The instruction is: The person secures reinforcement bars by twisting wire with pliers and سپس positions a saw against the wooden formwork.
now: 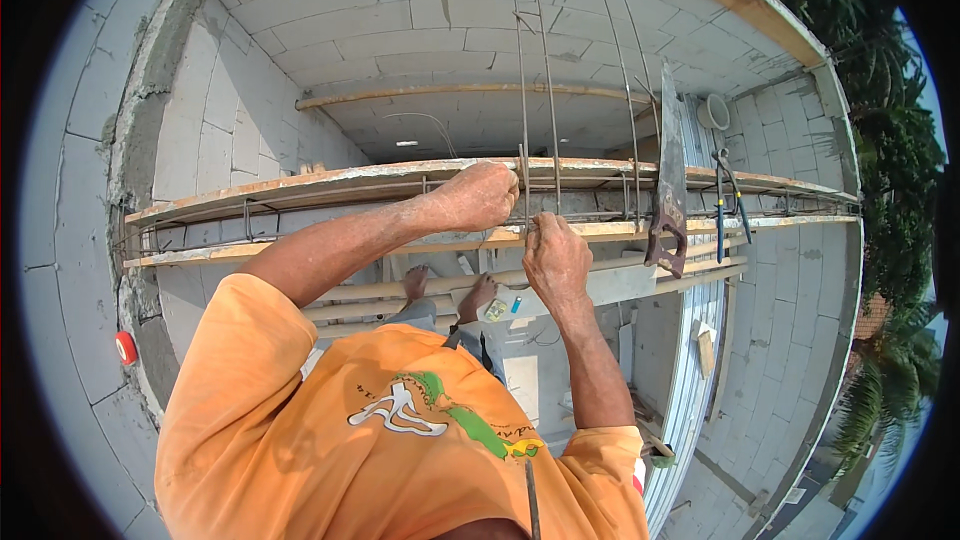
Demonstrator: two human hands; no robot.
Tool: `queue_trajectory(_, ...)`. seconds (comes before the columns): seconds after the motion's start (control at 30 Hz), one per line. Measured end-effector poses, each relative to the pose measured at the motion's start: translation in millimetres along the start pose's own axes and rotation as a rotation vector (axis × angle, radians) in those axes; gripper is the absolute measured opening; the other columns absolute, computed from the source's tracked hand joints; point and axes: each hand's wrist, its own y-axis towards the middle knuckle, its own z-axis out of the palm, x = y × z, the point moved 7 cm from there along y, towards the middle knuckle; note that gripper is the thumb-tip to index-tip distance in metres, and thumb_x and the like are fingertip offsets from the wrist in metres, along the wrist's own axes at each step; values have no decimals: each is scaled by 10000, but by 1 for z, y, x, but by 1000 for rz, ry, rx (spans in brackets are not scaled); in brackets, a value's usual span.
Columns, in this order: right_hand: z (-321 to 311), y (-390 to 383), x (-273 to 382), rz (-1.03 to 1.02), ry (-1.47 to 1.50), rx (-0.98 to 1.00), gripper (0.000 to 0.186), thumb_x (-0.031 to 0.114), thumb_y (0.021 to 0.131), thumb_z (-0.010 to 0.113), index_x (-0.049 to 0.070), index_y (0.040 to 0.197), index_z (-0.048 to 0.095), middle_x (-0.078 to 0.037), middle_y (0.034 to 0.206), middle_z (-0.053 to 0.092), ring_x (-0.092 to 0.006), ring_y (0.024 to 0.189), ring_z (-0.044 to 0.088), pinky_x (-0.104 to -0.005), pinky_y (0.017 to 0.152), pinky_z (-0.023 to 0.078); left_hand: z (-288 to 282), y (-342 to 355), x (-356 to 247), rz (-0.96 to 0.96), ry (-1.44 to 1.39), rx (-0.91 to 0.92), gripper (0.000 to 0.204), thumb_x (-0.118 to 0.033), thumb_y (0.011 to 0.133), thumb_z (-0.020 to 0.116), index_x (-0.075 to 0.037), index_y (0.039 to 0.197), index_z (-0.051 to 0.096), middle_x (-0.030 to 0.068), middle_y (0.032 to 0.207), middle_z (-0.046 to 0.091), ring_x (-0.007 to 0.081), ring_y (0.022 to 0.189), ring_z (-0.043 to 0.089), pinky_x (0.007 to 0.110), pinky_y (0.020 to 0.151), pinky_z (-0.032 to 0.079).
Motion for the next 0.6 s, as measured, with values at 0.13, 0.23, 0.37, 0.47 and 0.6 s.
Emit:
queue_trajectory(0.13, 1, 6, -12, 55, 43, 38, 181, 148, 896, 561, 36, 965, 684, -196, 890, 699, -389, 822, 678, -471, 728, 528, 8, 1, -3, 9, -16, 8, 229, -81, 851, 533, 71, 921, 690, 238, 833, 698, 349, 823, 683, 455, 786, 518)
queue_trajectory(0.23, 1, 6, -12, 118, 79, 60, 234, 180, 907, 536, 25, 957, 703, -216, 820, 694, -390, 806, 681, -459, 736, 527, 16, 7, 16, -12, -141, -31, 238, -58, 820, 518, 72, 942, 676, 218, 852, 695, 332, 810, 676, 445, 781, 516)
queue_trajectory(0.37, -2, 9, -12, 111, 90, 39, 245, 176, 889, 526, 3, 914, 697, -250, 816, 685, -434, 789, 671, -511, 739, 521, 7, 4, 11, 52, -323, -146, 291, -34, 801, 504, 82, 1034, 635, 190, 841, 668, 280, 768, 649, 424, 766, 514)
queue_trajectory(0.47, -4, 20, -8, 128, 158, 106, 249, 166, 888, 523, -17, 906, 692, -242, 802, 686, -418, 766, 674, -495, 723, 518, 3, 2, -5, -28, -432, -67, 292, 3, 813, 498, 66, 1095, 532, 240, 952, 634, 333, 870, 641, 449, 811, 487)
queue_trajectory(0.6, -3, 17, -12, 151, 375, 127, 216, 112, 875, 549, -33, 990, 661, -191, 712, 663, -310, 654, 663, -419, 647, 511, 2, -6, -16, -75, -513, -26, 311, -26, 857, 504, 60, 1155, 476, 177, 792, 610, 269, 730, 644, 426, 698, 499)
